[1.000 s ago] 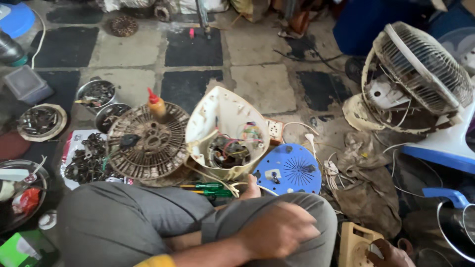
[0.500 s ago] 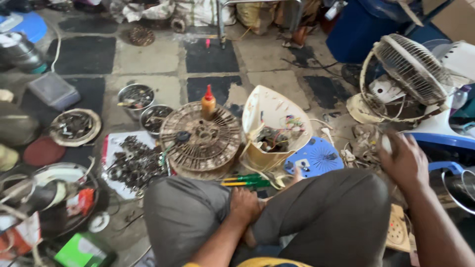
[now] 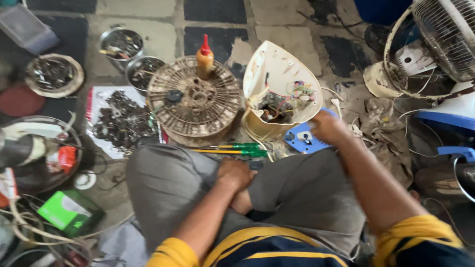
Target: The person repairs an appliance by connecting and arranging wires inside its housing, using a screwdriver and a cloth to handle the components.
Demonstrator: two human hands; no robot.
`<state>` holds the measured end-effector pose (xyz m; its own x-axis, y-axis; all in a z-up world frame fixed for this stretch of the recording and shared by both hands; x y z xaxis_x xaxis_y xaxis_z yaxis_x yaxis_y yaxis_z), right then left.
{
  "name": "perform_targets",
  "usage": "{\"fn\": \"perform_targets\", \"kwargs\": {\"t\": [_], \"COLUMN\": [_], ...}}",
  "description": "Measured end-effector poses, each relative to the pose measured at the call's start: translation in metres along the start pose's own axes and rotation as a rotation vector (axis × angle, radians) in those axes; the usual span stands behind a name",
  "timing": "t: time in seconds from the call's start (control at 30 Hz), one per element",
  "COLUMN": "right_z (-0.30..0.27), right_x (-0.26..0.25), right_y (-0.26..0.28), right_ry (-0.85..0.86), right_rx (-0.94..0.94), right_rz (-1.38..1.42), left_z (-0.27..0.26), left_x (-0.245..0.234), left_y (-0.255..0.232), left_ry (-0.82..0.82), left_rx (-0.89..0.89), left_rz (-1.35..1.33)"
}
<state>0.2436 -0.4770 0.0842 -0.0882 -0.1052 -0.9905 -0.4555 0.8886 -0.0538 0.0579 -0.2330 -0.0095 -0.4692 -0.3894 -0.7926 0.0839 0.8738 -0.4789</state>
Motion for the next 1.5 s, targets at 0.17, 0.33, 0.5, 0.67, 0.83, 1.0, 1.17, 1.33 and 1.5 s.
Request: {"fn": "perform_targets", "kwargs": {"t": [0.17, 0.33, 0.5, 0.67, 0.83, 1.0, 1.17, 1.33, 1.5], "right_z": [0.0, -0.018, -0.055, -0.103, -0.105, -0.067, -0.046, -0.068, -0.08], "right_x": [0.025, -0.019, -0.035, 0.031, 0.099, 0.121, 0.14, 0.045, -0.049], "right_y": [0.006, -0.015, -0.178, -0.335, -0.406, -0.438, -0.438, -0.42, -0.336], "right_ry": [0.002, -0.217, -0.552, -0.436, -0.36, -0.204, -0.039, -1.179, -1.043], "right_rx": [-0.037, 0.031, 0.522, 0.927, 1.078, 1.03, 1.191, 0.626, 0.485], "right_rz": [0.25, 0.239, 0.391, 0.248, 0.218, 0.296, 0.287, 0.885, 0.436], "left_z": [-0.005, 0.001, 0.014, 0.047, 0.071, 0.101, 0.096, 0.071, 0.037], "left_x": [-0.028, -0.03, -0.032, 0.004, 0.042, 0.079, 0.058, -0.007, -0.057], "left_y": [-0.022, -0.037, -0.059, -0.029, 0.005, 0.038, 0.031, -0.021, -0.084], "left_ry": [-0.112, -0.012, -0.257, -0.142, -0.127, -0.113, -0.098, -0.214, -0.299], "left_rx": [0.046, -0.078, 0.137, 0.03, 0.022, -0.077, -0.085, 0.039, 0.357], "left_rz": [-0.062, -0.066, -0.013, 0.029, 0.076, 0.177, 0.066, -0.03, -0.156]}}
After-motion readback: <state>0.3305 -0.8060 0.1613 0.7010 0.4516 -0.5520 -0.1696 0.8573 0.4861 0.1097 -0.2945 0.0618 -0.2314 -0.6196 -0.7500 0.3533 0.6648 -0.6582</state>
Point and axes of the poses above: each hand's wrist, its own z-axis towards the middle knuckle, its own x-axis out of the palm, y = z × x, the point moved 9 cm from there along z, towards the middle knuckle, and after that the axes turned 8 degrees about -z, right-handed, at the moved point
